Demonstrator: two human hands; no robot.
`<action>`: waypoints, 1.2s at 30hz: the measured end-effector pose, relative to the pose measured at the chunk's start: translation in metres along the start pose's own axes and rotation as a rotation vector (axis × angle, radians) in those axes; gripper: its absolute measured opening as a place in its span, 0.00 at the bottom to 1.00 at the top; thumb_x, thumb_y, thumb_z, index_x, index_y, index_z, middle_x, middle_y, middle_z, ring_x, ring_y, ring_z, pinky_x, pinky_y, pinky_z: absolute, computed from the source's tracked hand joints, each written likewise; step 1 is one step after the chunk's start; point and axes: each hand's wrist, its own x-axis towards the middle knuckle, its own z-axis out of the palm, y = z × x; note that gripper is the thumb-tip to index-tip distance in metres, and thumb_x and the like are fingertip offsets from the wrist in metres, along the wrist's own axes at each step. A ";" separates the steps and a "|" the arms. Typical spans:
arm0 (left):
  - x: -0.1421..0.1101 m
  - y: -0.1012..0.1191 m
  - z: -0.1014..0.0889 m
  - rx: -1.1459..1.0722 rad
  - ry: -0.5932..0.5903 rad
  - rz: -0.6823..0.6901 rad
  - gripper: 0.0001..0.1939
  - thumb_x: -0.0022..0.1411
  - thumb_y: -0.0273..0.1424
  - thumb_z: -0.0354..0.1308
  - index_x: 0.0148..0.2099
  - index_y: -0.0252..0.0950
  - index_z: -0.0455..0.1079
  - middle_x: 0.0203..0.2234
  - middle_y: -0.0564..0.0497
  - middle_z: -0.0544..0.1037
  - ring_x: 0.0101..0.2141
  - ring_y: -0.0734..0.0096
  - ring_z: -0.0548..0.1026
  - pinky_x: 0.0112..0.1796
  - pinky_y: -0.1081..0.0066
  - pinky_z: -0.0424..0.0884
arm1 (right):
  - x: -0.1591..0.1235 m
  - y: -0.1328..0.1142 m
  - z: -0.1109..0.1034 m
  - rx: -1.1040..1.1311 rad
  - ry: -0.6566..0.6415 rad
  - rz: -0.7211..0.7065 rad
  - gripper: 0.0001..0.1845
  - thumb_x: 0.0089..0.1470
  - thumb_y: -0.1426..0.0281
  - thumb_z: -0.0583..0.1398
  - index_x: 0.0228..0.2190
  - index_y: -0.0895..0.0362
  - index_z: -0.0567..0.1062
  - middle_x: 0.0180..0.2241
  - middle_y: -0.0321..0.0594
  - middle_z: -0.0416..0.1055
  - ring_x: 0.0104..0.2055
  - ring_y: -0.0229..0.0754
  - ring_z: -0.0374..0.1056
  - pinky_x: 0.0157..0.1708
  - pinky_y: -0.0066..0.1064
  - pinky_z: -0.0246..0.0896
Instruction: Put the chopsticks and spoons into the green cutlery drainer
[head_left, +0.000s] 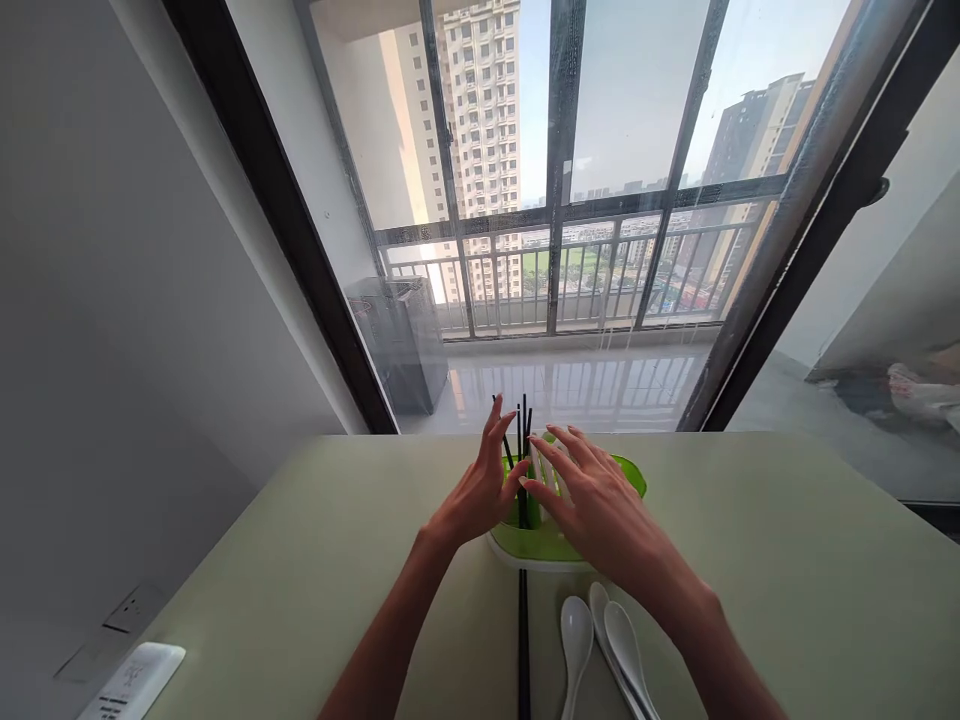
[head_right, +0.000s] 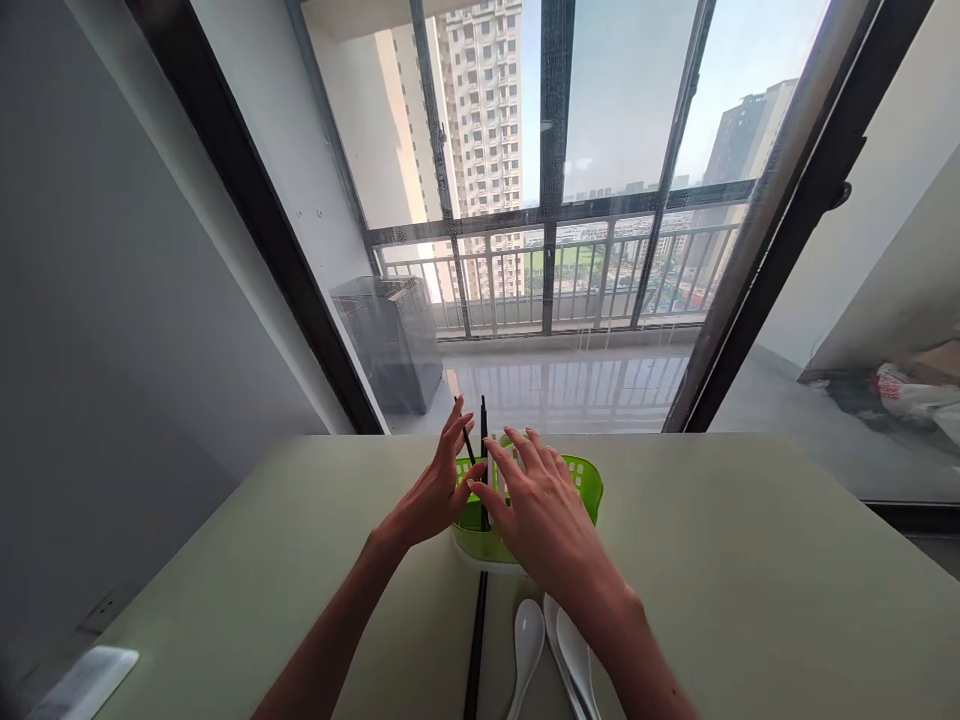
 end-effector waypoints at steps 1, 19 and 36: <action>0.002 0.000 -0.001 0.009 -0.030 0.008 0.32 0.75 0.33 0.49 0.74 0.50 0.39 0.76 0.46 0.31 0.73 0.54 0.44 0.66 0.47 0.59 | -0.001 0.002 -0.002 0.017 0.013 -0.008 0.29 0.69 0.55 0.52 0.65 0.54 0.67 0.69 0.49 0.60 0.72 0.60 0.49 0.64 0.59 0.56; -0.087 0.043 0.007 0.398 0.072 -0.392 0.08 0.71 0.38 0.52 0.42 0.40 0.66 0.25 0.57 0.71 0.26 0.68 0.73 0.32 0.68 0.70 | -0.049 0.003 -0.071 0.186 0.071 -0.141 0.19 0.69 0.57 0.54 0.56 0.46 0.73 0.54 0.41 0.78 0.54 0.50 0.75 0.48 0.45 0.76; -0.147 0.064 0.024 0.775 -0.458 -0.934 0.16 0.59 0.22 0.50 0.44 0.38 0.77 0.40 0.40 0.83 0.44 0.50 0.81 0.43 0.60 0.71 | -0.067 -0.011 -0.076 0.237 -0.010 -0.330 0.16 0.68 0.62 0.57 0.55 0.47 0.75 0.51 0.42 0.80 0.50 0.49 0.78 0.47 0.42 0.77</action>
